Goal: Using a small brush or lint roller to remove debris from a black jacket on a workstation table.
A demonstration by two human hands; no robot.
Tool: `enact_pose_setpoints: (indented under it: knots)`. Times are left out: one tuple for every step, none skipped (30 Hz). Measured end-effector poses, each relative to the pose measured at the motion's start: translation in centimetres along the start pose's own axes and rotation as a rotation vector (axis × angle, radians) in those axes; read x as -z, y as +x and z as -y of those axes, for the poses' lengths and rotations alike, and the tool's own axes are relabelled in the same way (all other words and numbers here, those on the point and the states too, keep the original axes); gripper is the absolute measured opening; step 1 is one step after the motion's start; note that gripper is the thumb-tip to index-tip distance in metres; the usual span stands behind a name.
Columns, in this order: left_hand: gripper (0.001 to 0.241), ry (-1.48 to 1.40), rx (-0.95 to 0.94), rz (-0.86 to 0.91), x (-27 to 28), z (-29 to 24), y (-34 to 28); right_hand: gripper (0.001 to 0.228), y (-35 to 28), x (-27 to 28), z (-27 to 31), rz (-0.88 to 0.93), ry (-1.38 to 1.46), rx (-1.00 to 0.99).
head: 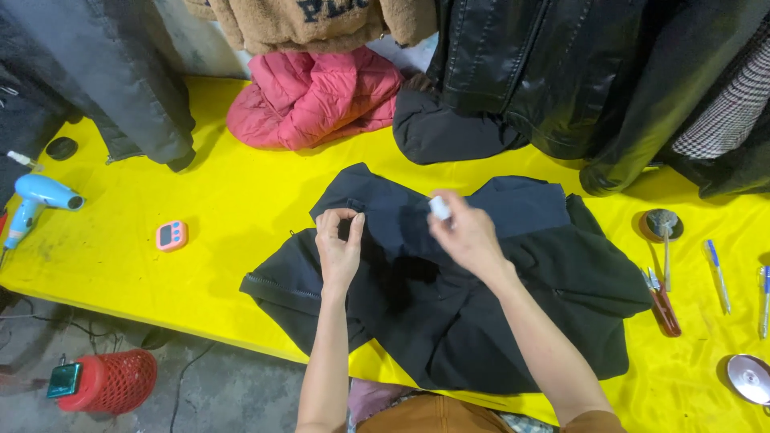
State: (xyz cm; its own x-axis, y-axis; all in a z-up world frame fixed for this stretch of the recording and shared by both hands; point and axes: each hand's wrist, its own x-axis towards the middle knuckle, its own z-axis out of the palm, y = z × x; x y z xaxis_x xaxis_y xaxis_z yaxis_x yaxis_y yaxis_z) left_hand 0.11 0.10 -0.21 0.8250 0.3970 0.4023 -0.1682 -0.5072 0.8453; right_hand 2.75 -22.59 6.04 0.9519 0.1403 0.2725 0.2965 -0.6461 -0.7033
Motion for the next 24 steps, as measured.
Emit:
enact_pose_setpoints:
  knots:
    - [0.004,-0.001,-0.001,0.004,0.1,-0.1,0.0,0.039,-0.1,-0.2,0.6,0.196,-0.034,0.039]
    - [0.005,-0.001,-0.001,0.009,0.1,-0.3,0.0,0.04,-0.3,-0.3,1.3,0.393,-0.067,0.079]
    - [0.005,-0.001,0.0,0.009,0.1,-0.3,-0.1,0.04,-0.3,-0.6,1.3,0.394,-0.067,0.079]
    - [0.004,-0.008,-0.005,0.006,0.1,-0.3,-0.1,0.041,-0.3,-0.9,1.3,0.378,-0.026,0.044]
    - [0.003,-0.015,-0.009,0.003,0.2,-0.2,-0.1,0.042,-0.2,-1.3,1.4,0.362,0.015,0.01]
    - [0.003,-0.012,-0.004,0.003,0.3,-0.2,-0.2,0.042,-0.4,-0.9,1.4,0.367,0.016,0.009]
    - [0.002,-0.019,-0.009,0.005,0.5,-0.1,-0.3,0.042,-0.6,-0.6,1.4,0.389,-0.06,-0.01]
    - [0.002,-0.029,-0.021,0.004,0.5,-0.2,-0.1,0.042,-0.4,-0.1,1.4,0.403,-0.138,-0.024]
    - [0.002,-0.03,-0.023,0.001,0.5,-0.1,0.0,0.042,-0.7,0.6,1.0,0.402,-0.139,-0.021]
    - [0.003,-0.028,-0.019,0.005,0.5,0.0,0.0,0.041,-1.1,1.4,0.6,0.469,-0.186,-0.054]
    - [0.004,-0.026,-0.014,0.009,0.6,0.2,0.0,0.039,-1.5,2.1,0.1,0.536,-0.233,-0.088]
    - [0.004,-0.029,-0.013,0.01,0.4,0.3,0.0,0.039,-1.3,2.3,-1.3,0.536,-0.237,-0.09]
    - [0.004,-0.037,-0.013,0.008,0.3,0.4,-0.1,0.041,-1.1,2.5,-2.8,0.413,-0.272,-0.125]
    - [0.005,-0.044,-0.011,0.007,0.2,0.5,-0.1,0.042,-1.0,2.7,-4.3,0.291,-0.307,-0.159]
    - [0.005,-0.047,-0.008,0.008,0.2,0.4,-0.2,0.042,-1.0,2.7,-5.0,0.292,-0.31,-0.161]
    - [0.005,-0.048,-0.012,0.003,0.1,0.3,-0.1,0.04,-1.0,2.7,-5.7,0.301,-0.367,-0.165]
    - [0.004,-0.05,-0.016,-0.001,0.0,0.2,-0.1,0.038,-1.0,2.7,-6.4,0.31,-0.423,-0.17]
    - [0.004,-0.051,-0.018,-0.001,0.0,0.2,0.0,0.038,-0.9,2.9,-6.5,0.307,-0.423,-0.171]
    - [0.005,-0.045,-0.019,0.0,0.0,0.1,0.0,0.037,-0.9,3.0,-6.5,0.31,-0.415,-0.187]
    - [0.005,-0.037,-0.02,-0.002,0.1,0.1,0.0,0.036,-0.8,3.1,-6.6,0.314,-0.407,-0.2]
    - [0.005,-0.036,-0.02,-0.004,0.1,0.1,-0.1,0.036,-0.9,3.4,-5.8,0.314,-0.406,-0.198]
    - [0.005,-0.041,-0.015,-0.002,0.2,0.1,-0.1,0.035,-1.0,3.7,-4.9,0.233,-0.346,-0.198]
    - [0.004,-0.046,-0.009,-0.001,0.2,0.1,-0.2,0.034,-1.0,4.0,-4.1,0.152,-0.286,-0.198]
    - [0.004,-0.045,-0.009,0.001,0.3,0.1,-0.3,0.034,-0.6,3.2,-5.1,0.153,-0.285,-0.2]
